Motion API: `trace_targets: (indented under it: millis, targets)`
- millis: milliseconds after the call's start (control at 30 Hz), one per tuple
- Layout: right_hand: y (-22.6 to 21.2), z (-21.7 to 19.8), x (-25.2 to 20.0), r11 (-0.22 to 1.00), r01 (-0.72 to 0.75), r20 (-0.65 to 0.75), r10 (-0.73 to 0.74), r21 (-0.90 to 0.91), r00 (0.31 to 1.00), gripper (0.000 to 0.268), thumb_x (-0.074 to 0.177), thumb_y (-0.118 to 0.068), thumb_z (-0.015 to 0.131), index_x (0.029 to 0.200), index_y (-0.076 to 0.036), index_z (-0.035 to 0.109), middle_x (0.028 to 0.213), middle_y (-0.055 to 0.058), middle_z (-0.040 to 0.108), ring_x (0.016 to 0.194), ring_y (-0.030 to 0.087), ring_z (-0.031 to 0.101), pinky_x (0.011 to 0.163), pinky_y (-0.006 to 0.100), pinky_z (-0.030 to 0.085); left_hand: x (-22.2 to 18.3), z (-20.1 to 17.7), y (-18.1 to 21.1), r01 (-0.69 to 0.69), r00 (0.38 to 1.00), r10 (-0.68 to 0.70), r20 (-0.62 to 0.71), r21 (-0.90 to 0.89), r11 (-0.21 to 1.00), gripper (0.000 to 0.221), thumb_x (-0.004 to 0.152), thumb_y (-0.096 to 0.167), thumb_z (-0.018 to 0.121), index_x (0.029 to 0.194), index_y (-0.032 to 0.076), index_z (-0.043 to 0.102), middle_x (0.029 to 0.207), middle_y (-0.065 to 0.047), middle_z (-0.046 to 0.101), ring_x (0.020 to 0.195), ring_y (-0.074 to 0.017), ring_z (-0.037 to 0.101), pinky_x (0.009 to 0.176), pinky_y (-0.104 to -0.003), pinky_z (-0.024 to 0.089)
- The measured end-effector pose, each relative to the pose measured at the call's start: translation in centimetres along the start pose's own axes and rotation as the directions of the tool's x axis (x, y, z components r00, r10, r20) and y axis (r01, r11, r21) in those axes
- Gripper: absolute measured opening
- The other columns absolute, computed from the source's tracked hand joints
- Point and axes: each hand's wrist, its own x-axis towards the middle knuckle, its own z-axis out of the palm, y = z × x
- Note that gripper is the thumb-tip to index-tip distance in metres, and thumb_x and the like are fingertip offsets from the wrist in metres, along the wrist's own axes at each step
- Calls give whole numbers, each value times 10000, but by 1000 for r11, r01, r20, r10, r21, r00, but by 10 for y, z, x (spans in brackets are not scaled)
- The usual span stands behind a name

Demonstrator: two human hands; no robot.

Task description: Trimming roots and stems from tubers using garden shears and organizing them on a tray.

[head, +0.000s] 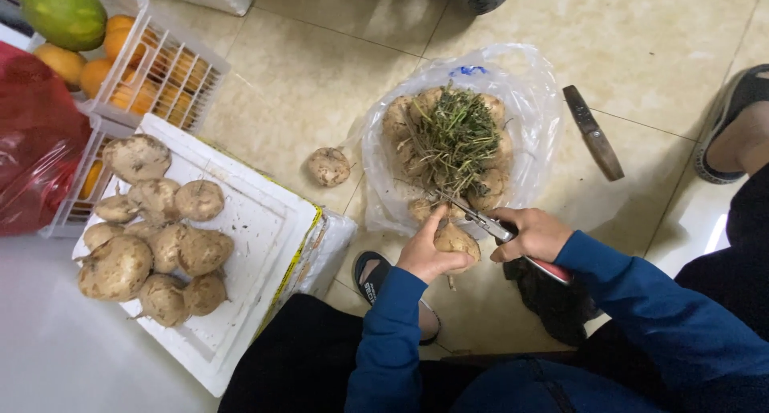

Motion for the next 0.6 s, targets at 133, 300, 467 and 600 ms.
trace_targets:
  millis: [133,300,467,600]
  targets:
    - [-13,0,7,999,21,6,-21,30,1000,703,533,-342,965,1198,-248,760,766,66,787,808,250,761,783,369,584,0,-6,-3,13,1000,-14,-25,-43,999,1174,672,492,813,1662,320,206,1673,-219,266,1524,-429,301,1223,-517,336]
    - [-1,10,31,999,50,-8,-50,20,999,726,536,-321,974,1220,-202,763,737,115,760,776,271,734,767,398,575,5,-13,-11,44,998,-46,-47,-57,997,1213,615,540,833,1650,345,229,1664,-231,289,1519,-409,322,1254,-455,306]
    - [0,15,50,995,80,-30,-78,65,997,708,521,-227,997,1197,-173,793,838,170,788,810,299,745,781,431,591,2,-22,-13,25,997,-31,-76,-79,997,1175,635,515,796,1653,313,245,1661,-240,298,1508,-423,341,1252,-450,298]
    - [-20,24,48,999,16,-47,-14,30,999,775,628,-169,858,1333,76,648,1148,230,796,958,312,779,881,364,588,17,-25,-33,-154,968,130,-216,-101,983,1078,583,380,728,1563,94,383,1411,-218,575,1236,-330,605,1000,-351,503]
